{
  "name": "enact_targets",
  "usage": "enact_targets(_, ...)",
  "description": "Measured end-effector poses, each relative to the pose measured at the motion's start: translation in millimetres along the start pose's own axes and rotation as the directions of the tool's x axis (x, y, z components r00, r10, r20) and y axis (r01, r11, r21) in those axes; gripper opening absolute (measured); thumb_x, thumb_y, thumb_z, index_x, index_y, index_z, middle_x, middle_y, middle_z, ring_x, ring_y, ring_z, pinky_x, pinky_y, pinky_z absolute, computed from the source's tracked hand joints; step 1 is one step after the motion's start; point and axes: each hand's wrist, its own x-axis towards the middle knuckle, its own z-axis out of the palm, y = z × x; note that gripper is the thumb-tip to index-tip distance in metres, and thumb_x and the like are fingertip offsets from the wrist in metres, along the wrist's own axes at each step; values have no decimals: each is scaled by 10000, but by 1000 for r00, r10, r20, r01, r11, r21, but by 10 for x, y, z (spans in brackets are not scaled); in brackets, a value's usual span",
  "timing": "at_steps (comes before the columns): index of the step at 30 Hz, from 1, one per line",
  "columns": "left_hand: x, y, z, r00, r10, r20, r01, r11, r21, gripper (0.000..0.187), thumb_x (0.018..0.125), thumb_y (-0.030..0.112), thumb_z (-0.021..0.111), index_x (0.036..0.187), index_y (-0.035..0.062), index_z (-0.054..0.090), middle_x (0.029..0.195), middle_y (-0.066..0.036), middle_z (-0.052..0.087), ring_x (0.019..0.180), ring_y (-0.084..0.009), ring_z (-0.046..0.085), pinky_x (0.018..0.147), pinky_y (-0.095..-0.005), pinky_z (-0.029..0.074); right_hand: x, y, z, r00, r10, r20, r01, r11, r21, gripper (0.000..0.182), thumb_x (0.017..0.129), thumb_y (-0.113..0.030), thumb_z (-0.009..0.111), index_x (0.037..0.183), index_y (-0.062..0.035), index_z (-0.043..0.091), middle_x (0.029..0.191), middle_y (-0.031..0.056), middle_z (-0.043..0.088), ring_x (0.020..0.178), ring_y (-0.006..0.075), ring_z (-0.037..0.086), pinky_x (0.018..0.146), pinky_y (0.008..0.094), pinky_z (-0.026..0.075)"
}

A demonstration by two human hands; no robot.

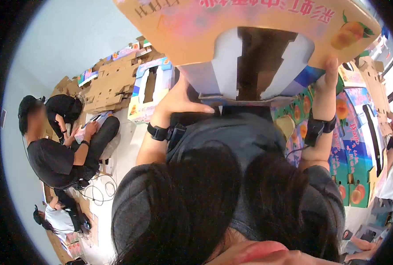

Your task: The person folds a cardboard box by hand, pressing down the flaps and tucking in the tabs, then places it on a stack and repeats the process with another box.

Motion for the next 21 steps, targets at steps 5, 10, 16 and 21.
enact_targets(5,83,-173,64,996,-67,-65,72,995,75,1272,569,269,984,1537,-13,209,1520,-179,365,1421,-275,348,1175,-394,284,-1,-4,61,999,-39,19,38,999,37,866,870,-557,671,1475,-19,365,1404,119,500,1306,235,486,1104,379,367)
enact_targets(10,166,-166,143,985,-86,-149,87,996,-2,1172,555,291,982,1482,-6,329,1417,-167,495,1337,-272,470,1135,-401,356,104,-46,57,991,126,40,-121,987,-109,920,871,-548,653,1526,-5,302,1475,110,436,1369,231,425,1148,374,302)
enact_targets(16,149,-186,159,972,-109,-207,105,994,-29,1126,562,302,974,1463,0,370,1384,-162,531,1305,-272,509,1115,-401,385,-277,793,-557,749,495,440,-497,860,-120,1046,754,-571,743,1527,-14,310,1483,86,437,1345,214,437,1117,372,340)
enact_targets(21,163,-150,141,969,-106,-221,96,994,-54,1037,599,286,954,1442,10,416,1385,-156,533,1305,-266,503,1114,-395,380,-747,747,-415,744,599,296,-652,748,126,1115,659,-612,837,1488,-20,381,1424,76,517,1316,219,485,1080,376,406)
